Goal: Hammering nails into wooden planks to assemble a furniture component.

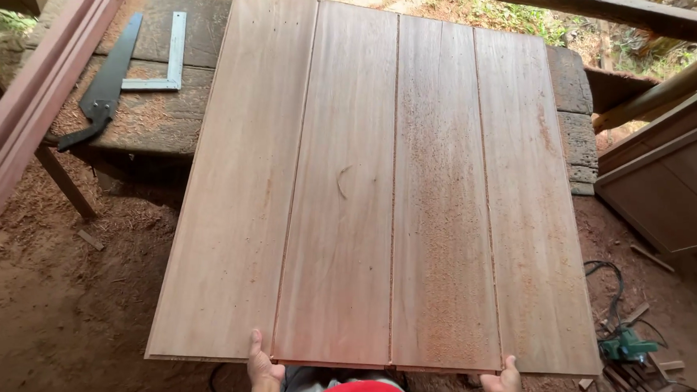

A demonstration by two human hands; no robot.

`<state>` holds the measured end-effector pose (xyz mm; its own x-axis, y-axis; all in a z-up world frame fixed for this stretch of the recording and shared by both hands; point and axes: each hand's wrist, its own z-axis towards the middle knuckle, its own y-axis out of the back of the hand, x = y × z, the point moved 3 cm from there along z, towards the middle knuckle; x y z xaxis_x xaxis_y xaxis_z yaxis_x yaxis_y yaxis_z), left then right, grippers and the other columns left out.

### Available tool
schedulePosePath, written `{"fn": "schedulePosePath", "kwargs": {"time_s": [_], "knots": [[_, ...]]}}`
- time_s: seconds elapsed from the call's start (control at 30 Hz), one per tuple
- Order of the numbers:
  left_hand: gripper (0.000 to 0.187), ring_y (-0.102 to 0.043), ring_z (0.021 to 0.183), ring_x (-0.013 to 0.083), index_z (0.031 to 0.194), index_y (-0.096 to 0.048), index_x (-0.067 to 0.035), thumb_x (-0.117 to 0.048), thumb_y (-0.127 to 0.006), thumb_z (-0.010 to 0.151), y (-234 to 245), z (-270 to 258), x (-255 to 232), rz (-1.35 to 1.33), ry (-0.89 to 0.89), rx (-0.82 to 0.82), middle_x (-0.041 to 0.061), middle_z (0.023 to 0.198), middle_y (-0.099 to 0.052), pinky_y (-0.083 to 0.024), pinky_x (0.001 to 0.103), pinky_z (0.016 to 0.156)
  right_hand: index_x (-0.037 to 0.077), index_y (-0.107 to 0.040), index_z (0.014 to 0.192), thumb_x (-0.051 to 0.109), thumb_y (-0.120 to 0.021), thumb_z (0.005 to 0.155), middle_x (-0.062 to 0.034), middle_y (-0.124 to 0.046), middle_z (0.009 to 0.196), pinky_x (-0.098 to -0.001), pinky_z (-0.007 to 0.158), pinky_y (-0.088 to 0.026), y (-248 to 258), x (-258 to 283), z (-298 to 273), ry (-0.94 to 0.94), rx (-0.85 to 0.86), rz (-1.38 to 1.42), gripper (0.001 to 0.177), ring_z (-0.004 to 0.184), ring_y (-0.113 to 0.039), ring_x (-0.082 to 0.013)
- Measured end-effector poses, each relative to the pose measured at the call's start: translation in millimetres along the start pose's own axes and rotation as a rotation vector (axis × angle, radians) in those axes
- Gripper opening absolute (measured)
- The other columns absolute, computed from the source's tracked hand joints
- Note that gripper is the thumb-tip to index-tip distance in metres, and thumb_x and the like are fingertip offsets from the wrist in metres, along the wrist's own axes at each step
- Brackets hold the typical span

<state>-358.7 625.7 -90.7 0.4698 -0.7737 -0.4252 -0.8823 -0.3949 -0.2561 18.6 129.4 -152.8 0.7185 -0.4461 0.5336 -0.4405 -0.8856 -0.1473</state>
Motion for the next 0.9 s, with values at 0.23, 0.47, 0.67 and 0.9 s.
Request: {"fn": "schedulePosePath", "kwargs": {"time_s": [0.23, 0.47, 0.67, 0.9], "knots": [[0.065, -0.061, 0.122, 0.0309, 0.141, -0.056, -0.007, -0.045, -0.071, 0.091, -12, 3, -5, 0.012, 0.044, 0.012, 0.008, 0.136, -0.064, -0.048, 0.056, 0.103, 0.012, -0.052, 0.146, 0.056, -0.037, 0.109, -0.0098, -0.056, 0.147, -0.0587, 0.115, -0.037, -14, 2, -22, -0.089, -0.025, 0.078, 0.059, 0.133, -0.053, -0.0313], [0.064, -0.062, 0.122, 0.0301, 0.139, -0.060, -0.007, -0.048, -0.071, 0.091, -12, 0, -28, 0.075, 0.056, 0.024, 0.007, 0.135, -0.065, -0.049, 0.051, 0.103, 0.016, -0.057, 0.142, 0.052, -0.042, 0.107, -0.0068, -0.058, 0.147, -0.0602, 0.117, -0.036, -15, 5, -29, -0.056, -0.081, 0.092, 0.052, 0.136, -0.054, -0.0284], [0.057, -0.055, 0.130, 0.0309, 0.139, -0.052, 0.002, -0.034, -0.071, 0.099, 40, -19, -108, 0.435, -0.607, -0.576, 0.017, 0.139, -0.055, -0.049, 0.044, 0.105, 0.017, -0.059, 0.142, 0.058, -0.050, 0.103, -0.0086, -0.059, 0.149, -0.0557, 0.118, -0.038, -5, 5, -32, -0.061, -0.081, 0.108, 0.057, 0.138, -0.054, -0.0289], [0.044, -0.054, 0.132, 0.0345, 0.132, -0.066, -0.005, -0.036, -0.067, 0.100, -45, -8, -236, 1.190, -1.015, -0.490, 0.015, 0.135, -0.065, -0.042, 0.051, 0.111, 0.017, -0.049, 0.150, 0.072, -0.041, 0.097, -0.0070, -0.052, 0.154, -0.0563, 0.119, -0.036, -51, -30, -98, 0.049, -0.161, 0.005, 0.077, 0.140, -0.049, -0.0307]]}}
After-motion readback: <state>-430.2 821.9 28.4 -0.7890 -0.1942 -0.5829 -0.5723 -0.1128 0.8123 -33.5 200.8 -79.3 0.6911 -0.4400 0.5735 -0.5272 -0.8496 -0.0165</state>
